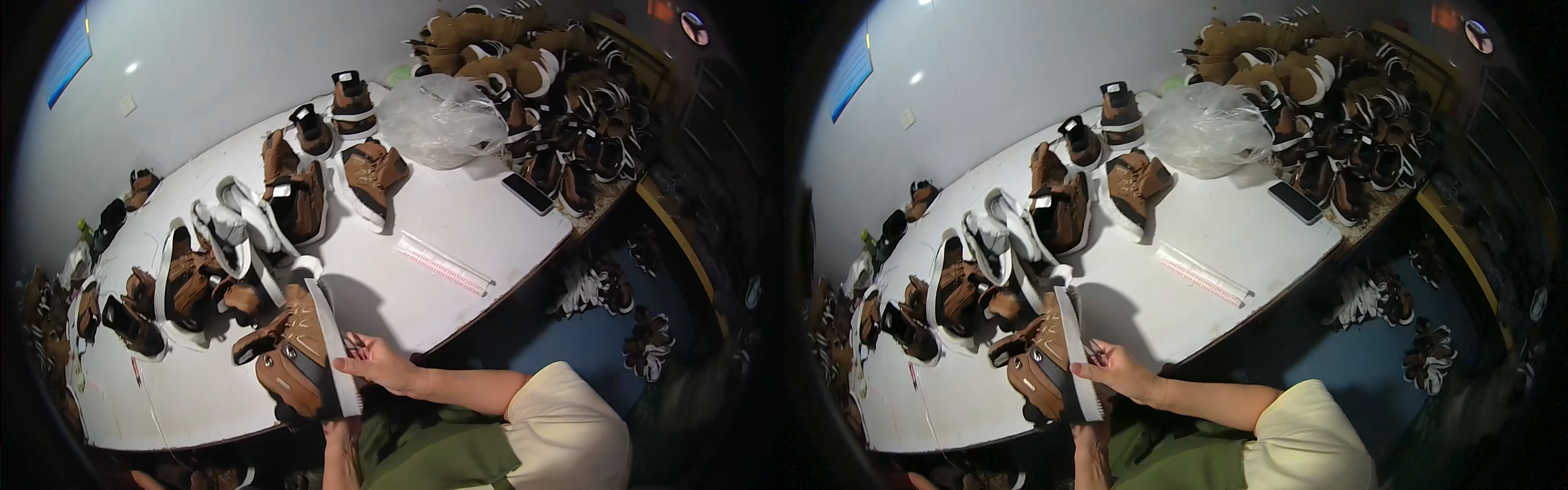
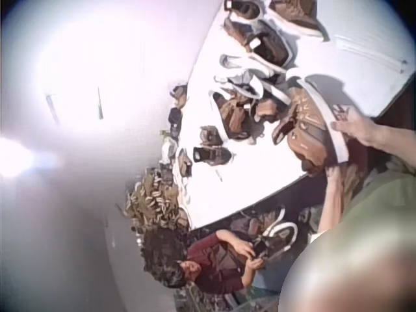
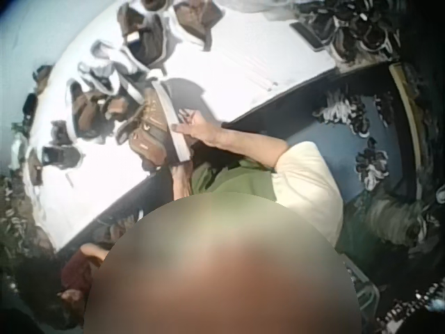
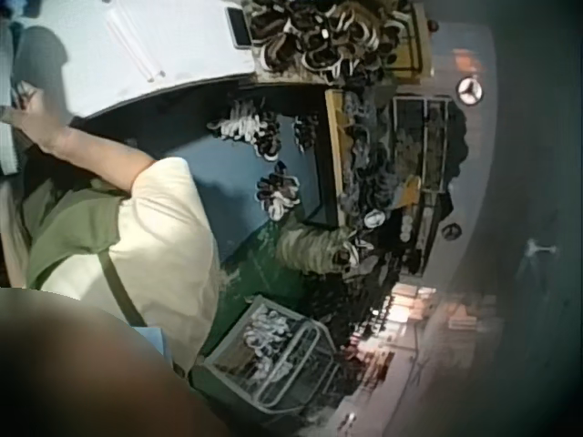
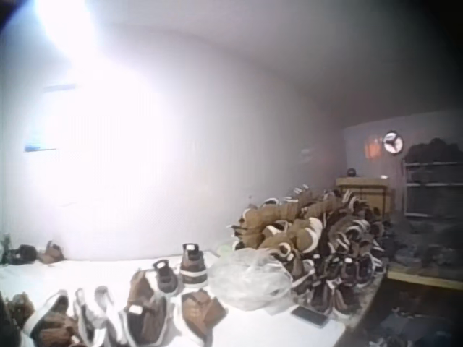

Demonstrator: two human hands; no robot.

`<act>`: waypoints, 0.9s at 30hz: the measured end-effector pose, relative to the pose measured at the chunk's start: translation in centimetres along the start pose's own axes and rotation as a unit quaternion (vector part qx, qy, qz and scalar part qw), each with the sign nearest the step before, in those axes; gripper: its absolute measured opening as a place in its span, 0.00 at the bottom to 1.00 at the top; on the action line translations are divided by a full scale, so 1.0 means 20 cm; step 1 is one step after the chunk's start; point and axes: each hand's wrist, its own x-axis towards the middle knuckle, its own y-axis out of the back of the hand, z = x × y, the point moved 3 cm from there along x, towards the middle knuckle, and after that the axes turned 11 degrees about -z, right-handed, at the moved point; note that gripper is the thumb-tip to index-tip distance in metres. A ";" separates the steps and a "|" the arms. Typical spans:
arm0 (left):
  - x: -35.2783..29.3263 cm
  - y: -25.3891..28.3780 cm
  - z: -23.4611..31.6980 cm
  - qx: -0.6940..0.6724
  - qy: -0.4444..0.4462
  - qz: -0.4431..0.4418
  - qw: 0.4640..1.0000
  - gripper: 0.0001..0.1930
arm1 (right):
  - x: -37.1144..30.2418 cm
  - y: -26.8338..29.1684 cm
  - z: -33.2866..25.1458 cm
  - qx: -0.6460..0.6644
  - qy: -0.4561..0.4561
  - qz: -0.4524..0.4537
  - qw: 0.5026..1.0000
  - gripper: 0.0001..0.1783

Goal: The person assembles brown high-top shoes by attaching white midsole pieces to the shoe uppers. They use a small metal tool to tuck and secure the midsole edges around the shoe, then place the finished shoe on the table and pick up another to repeat the process.

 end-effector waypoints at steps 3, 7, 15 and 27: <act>0.05 -0.01 0.02 0.327 -0.082 -0.051 0.940 0.19 | -0.09 0.13 -0.02 0.056 -0.025 0.058 0.996 0.11; 0.12 -0.29 0.25 0.383 -0.165 -0.141 0.898 0.21 | -0.22 0.39 -0.13 0.099 0.092 0.149 0.980 0.07; 0.65 -1.03 0.29 0.576 -0.335 -0.231 0.708 0.25 | -0.42 1.04 -0.83 0.145 0.204 0.036 0.967 0.17; 1.07 -1.06 -0.05 0.755 -0.293 -0.337 0.481 0.16 | -0.46 2.35 -0.59 0.089 0.096 0.264 0.955 0.11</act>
